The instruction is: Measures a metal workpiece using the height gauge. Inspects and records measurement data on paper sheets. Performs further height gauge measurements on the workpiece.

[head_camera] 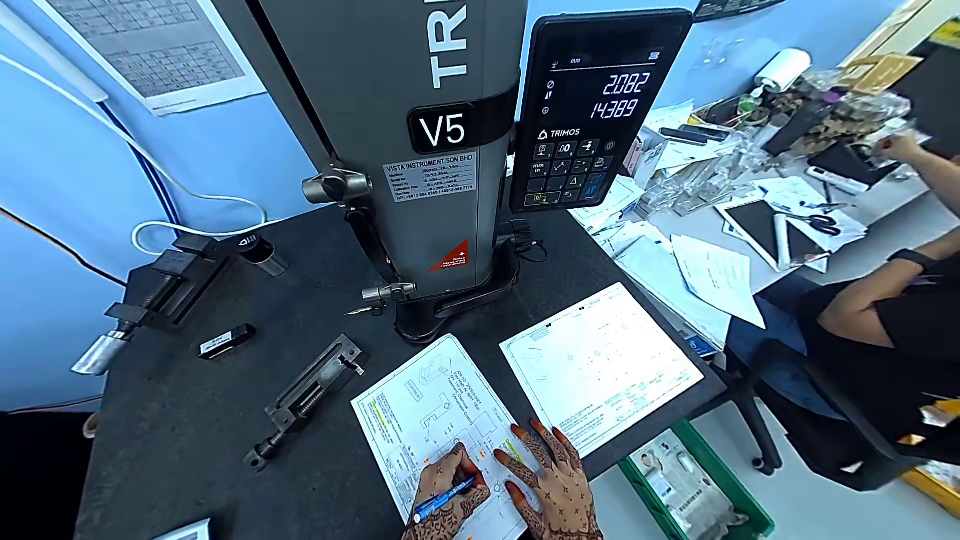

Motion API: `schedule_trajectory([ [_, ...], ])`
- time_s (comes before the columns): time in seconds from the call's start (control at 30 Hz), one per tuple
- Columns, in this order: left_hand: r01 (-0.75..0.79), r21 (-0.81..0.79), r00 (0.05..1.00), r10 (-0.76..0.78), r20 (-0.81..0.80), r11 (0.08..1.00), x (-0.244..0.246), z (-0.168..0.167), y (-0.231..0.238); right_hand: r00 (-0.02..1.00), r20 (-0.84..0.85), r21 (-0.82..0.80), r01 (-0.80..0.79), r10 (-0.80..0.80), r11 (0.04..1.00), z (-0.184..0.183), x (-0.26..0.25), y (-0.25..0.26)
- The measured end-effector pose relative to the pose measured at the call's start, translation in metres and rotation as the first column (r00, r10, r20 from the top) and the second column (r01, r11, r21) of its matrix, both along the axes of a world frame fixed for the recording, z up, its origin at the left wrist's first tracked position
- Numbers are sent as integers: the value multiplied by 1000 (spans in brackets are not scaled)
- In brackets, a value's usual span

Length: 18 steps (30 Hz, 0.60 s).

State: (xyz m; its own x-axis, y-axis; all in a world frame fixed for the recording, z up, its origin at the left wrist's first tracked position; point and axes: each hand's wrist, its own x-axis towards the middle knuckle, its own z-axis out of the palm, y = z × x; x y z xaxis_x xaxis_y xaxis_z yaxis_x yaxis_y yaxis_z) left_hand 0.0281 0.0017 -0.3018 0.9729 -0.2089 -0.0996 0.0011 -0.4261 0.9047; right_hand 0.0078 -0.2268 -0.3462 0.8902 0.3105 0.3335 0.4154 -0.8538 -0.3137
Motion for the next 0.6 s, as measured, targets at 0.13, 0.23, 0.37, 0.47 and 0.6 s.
schedule_trajectory([
  [0.13, 9, 29, 1000, -10, 25, 1000, 1, -3, 1, 1000, 14, 16, 9, -9, 1000, -1, 1, 1],
  [0.23, 14, 33, 999, -15, 30, 999, 0, -4, 2, 1000, 28, 31, 7, -8, 999, -2, 1, 2],
  [0.37, 11, 36, 999, -13, 36, 999, 0, -4, 2, 999, 36, 35, 6, -7, 999, -3, 0, 2],
  [0.47, 7, 50, 999, -9, 38, 999, 0, -3, 1, 999, 32, 25, 9, -10, 1000, -2, 0, 2],
  [0.6, 7, 60, 998, -10, 61, 998, -1, -2, 0, 1000, 29, 35, 7, -8, 999, -3, 0, 2],
])
